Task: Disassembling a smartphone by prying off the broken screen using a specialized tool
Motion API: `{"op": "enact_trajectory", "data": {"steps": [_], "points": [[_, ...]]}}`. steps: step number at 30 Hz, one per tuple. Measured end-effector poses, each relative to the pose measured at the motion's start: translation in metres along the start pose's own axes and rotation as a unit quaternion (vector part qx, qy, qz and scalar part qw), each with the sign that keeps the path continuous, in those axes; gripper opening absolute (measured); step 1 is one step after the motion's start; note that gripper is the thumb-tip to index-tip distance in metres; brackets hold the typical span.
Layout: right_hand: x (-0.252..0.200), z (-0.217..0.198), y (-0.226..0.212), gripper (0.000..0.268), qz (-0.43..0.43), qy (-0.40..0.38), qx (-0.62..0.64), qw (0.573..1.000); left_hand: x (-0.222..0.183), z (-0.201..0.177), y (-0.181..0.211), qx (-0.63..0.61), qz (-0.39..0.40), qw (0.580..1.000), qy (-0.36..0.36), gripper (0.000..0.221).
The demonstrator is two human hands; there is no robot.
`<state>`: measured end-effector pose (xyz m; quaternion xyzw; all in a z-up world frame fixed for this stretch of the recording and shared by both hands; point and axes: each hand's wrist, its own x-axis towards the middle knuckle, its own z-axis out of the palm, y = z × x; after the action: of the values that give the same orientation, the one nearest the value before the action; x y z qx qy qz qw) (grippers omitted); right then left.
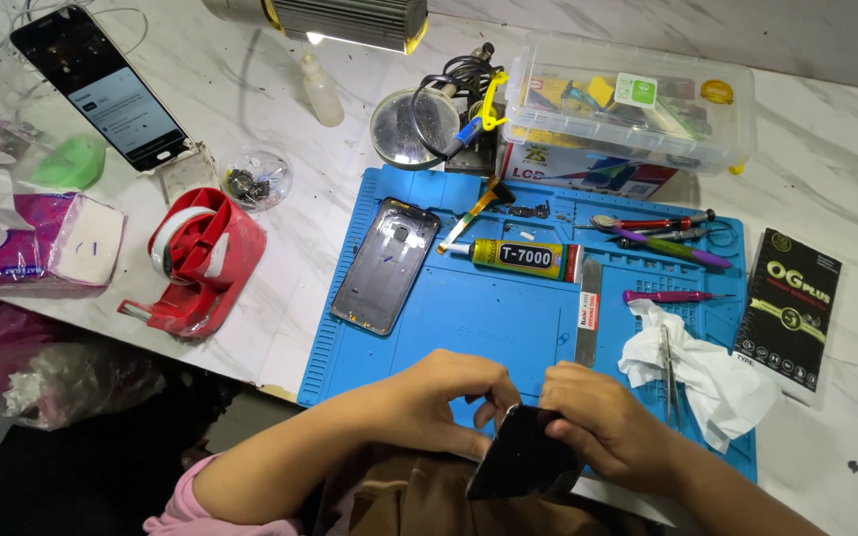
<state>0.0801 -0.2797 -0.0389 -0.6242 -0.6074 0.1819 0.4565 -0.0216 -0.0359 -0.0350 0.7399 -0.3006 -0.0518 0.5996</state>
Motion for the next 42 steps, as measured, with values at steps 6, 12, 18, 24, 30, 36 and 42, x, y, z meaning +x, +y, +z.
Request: {"op": "enact_trajectory", "data": {"steps": [6,12,18,24,30,36,42], "points": [[-0.010,-0.008,0.008,0.042,0.086,0.056,-0.025,0.994,0.001,-0.003,0.004,-0.063,-0.080,0.976,0.192,0.020],[-0.017,-0.009,0.020,0.041,0.213,0.056,0.022,0.975,0.004,0.004,0.008,-0.121,-0.119,0.963,0.208,0.049],[-0.030,-0.016,0.040,0.092,0.180,0.191,0.364,0.894,0.000,0.022,-0.022,-0.204,-0.028,0.879,0.431,0.060],[-0.035,0.003,0.055,0.065,0.151,0.244,0.368,0.884,0.003,0.046,-0.028,-0.210,0.016,0.848,0.487,0.059],[-0.046,0.005,0.073,0.023,0.220,0.346,0.351,0.841,-0.021,0.044,-0.021,-0.081,0.004,0.933,0.351,0.065],[-0.023,-0.003,0.037,0.030,0.325,0.356,0.277,0.831,-0.091,-0.024,0.007,0.370,-0.043,0.814,0.445,0.040],[-0.035,-0.002,0.052,0.013,0.294,0.336,0.268,0.854,-0.193,-0.104,0.019,0.576,-0.289,0.528,0.553,0.019]]}}
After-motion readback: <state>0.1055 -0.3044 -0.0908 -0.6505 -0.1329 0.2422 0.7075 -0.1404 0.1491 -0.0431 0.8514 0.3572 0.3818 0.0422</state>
